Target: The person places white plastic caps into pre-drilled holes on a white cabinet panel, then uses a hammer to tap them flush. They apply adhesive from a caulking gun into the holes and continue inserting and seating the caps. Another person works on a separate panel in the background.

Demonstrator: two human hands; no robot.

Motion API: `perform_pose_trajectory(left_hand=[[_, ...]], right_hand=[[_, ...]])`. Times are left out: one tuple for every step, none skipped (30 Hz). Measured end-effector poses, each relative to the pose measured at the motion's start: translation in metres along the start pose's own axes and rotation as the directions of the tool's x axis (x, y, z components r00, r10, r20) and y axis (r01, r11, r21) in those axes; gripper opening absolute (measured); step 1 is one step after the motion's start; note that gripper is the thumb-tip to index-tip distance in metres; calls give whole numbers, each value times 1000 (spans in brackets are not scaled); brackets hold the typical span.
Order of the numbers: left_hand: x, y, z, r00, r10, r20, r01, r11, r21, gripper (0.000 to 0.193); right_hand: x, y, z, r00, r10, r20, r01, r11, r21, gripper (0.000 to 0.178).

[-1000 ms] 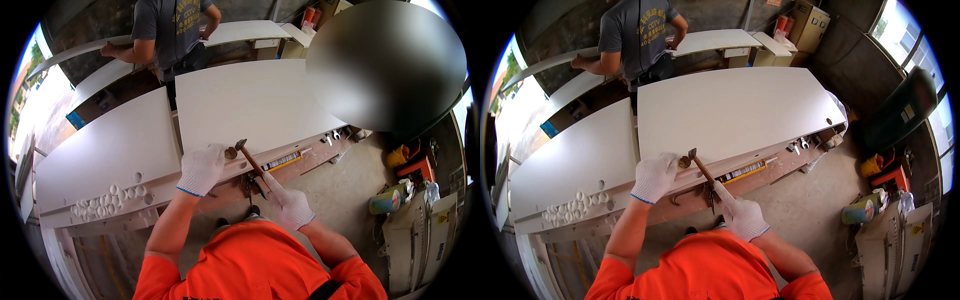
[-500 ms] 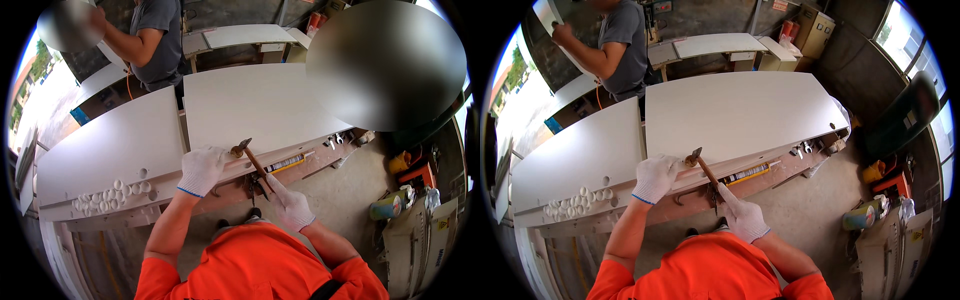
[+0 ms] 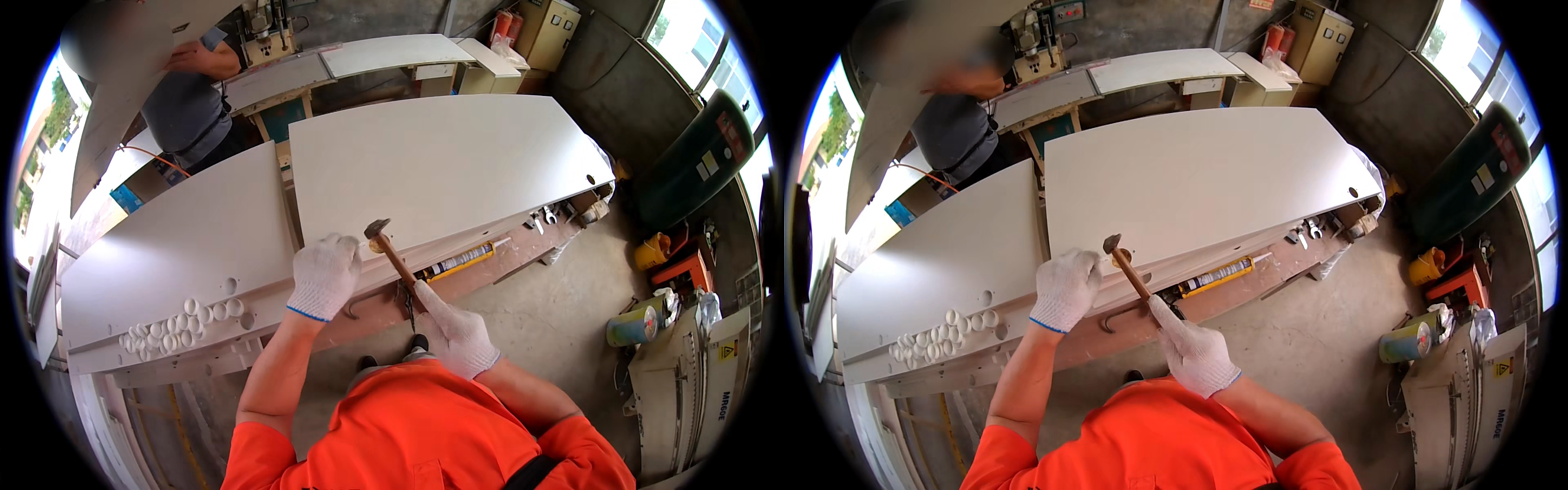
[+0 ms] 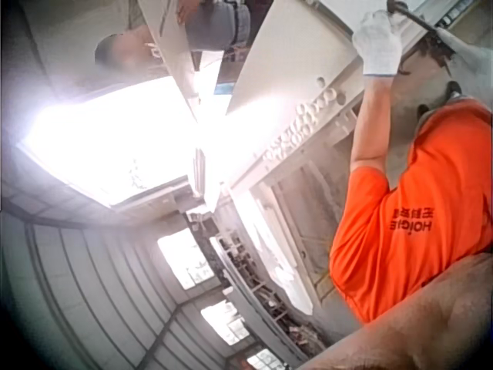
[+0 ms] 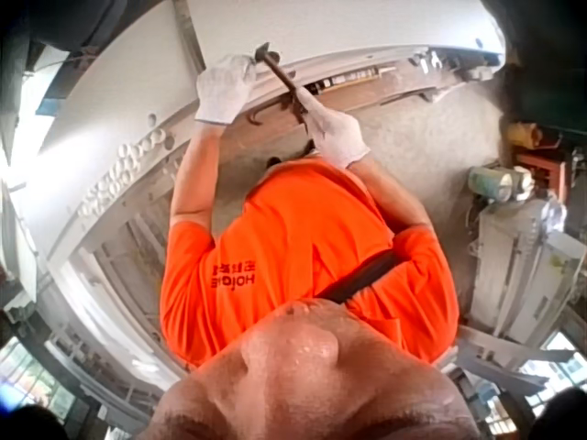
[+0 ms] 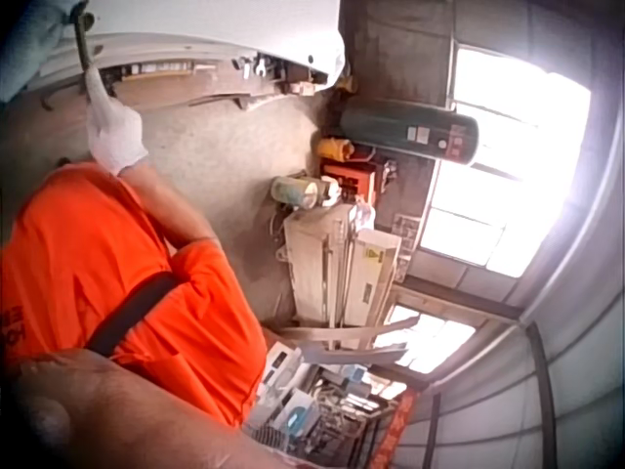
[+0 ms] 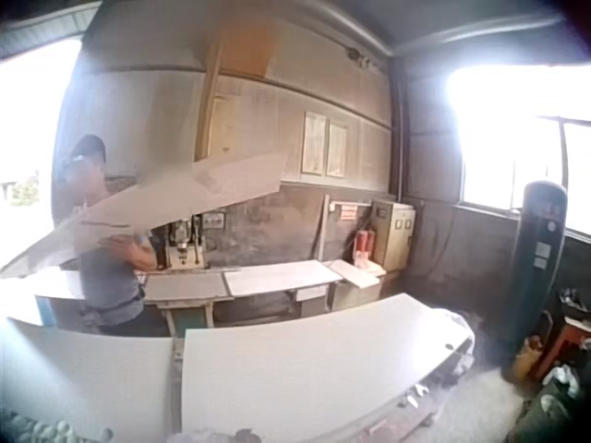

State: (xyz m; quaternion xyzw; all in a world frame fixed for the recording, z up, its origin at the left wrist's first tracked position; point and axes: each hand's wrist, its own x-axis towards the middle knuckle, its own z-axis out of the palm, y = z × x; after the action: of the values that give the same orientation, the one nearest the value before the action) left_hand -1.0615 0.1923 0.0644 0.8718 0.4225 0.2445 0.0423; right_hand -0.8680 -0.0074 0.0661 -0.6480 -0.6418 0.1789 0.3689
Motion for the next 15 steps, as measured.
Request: perform_pose_trajectory(left_hand=[[-1,1,0,1000,-1,-3,1,1000,-9,12],[-2,1,-1,1000,-2,-6,2,1000,-18,13],[-3,1,-1,1000,-4,-9,4,1000,-26,13],[-3,0,-2,999,-38,13,38,999,-19,14],[-3,-1,-4,997,-72,35,72,997,-12,15],[-2,-1,-6,993,-103,58,104,995,-6,16],[-4,-3,-5,995,-94,19,95,994,-56,15],[-6,-8,-4,996,-87,-20,84,991,-106,14],[-8,-11,-4,994,-87,-61,76,985,-154,13],[-9,-13,-5,994,-89,-64,79,986,-147,13],[-10,-14,-8,993,-92,-68,82,987,-140,13],[-11,-14,-9,993,-94,-70,84,987,-138,13],[-12,-14,-10,993,-100,-69,89,985,-150,13],[-13,-14,-11,992,-106,-67,93,982,-163,14],[-12,-14,-12,992,-110,-68,97,980,-172,14]], right_hand=[[2,4,-1,998,23,55,-21,999,-37,59],[3,6,-1,993,48,109,-40,996,-74,59],[2,3,-1,999,3,55,-1,999,-35,59],[1,-2,-1,999,-39,-1,39,999,1,60],[1,-5,-1,995,-79,-58,81,996,36,60],[2,-3,0,999,-22,31,22,999,-25,60],[4,1,3,992,42,115,-31,995,-91,60],[6,3,4,975,110,195,-79,984,-160,60],[6,2,2,989,53,140,-39,994,-101,60],[6,-1,-2,997,-1,82,5,999,-44,60],[6,-4,-4,998,-52,21,52,999,11,60],[6,-7,-5,999,-22,45,23,999,-24,59],[6,-10,-6,998,10,68,-6,998,-59,59],[7,-12,-6,995,42,89,-34,995,-95,59],[8,-11,-8,990,59,128,-46,994,-102,58]])
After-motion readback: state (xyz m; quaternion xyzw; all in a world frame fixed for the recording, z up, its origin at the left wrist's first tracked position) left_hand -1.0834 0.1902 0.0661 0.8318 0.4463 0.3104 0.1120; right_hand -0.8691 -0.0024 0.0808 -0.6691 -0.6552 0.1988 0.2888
